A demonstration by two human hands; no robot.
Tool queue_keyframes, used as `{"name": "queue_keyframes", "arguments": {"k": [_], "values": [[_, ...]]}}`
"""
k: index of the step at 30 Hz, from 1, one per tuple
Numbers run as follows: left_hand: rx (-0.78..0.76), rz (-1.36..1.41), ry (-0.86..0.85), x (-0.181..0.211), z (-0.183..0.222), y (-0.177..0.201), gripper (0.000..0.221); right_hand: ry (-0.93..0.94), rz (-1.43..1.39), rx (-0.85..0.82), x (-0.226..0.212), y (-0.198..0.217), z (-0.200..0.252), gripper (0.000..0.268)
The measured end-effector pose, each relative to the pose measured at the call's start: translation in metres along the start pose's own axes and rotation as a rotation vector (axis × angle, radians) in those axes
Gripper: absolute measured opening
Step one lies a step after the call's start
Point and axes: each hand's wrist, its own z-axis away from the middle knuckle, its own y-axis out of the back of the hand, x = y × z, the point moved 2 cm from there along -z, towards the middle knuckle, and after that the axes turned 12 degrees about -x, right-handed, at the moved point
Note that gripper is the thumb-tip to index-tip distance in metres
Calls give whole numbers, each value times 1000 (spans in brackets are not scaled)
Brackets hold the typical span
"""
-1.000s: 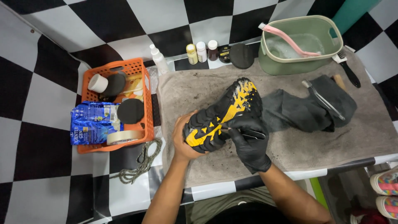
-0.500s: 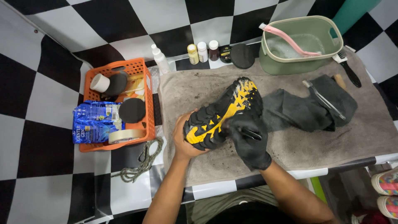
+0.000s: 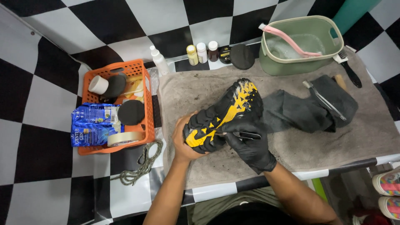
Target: Cleaning and inspecting the sole of a hiking boot using a scraping tool and a brush.
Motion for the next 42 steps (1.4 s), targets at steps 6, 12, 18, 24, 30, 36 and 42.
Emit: {"name": "queue_keyframes", "arguments": {"k": [6, 12, 18, 24, 30, 36, 42], "values": [[6, -19, -14, -5, 4, 0, 83, 71, 16, -43, -7, -4, 0, 21], [15, -17, -24, -2, 3, -2, 86, 112, -122, -16, 16, 4, -4, 9], [10, -41, -37, -1, 2, -2, 84, 237, 146, -15, 22, -2, -4, 12], [4, -29, -17, -1, 3, -1, 83, 145, 83, -64, 13, -3, -8, 15], [-8, -5, 8, -2, 3, 2, 83, 30, -210, 126, -1, 5, -3, 16], [-23, -46, 14, 7, -5, 6, 76, 123, 801, -59, 61, 122, -62, 23], [-6, 16, 43, 10, -9, 4, 72, -56, 1117, -441, 96, 157, -72, 61]]}}
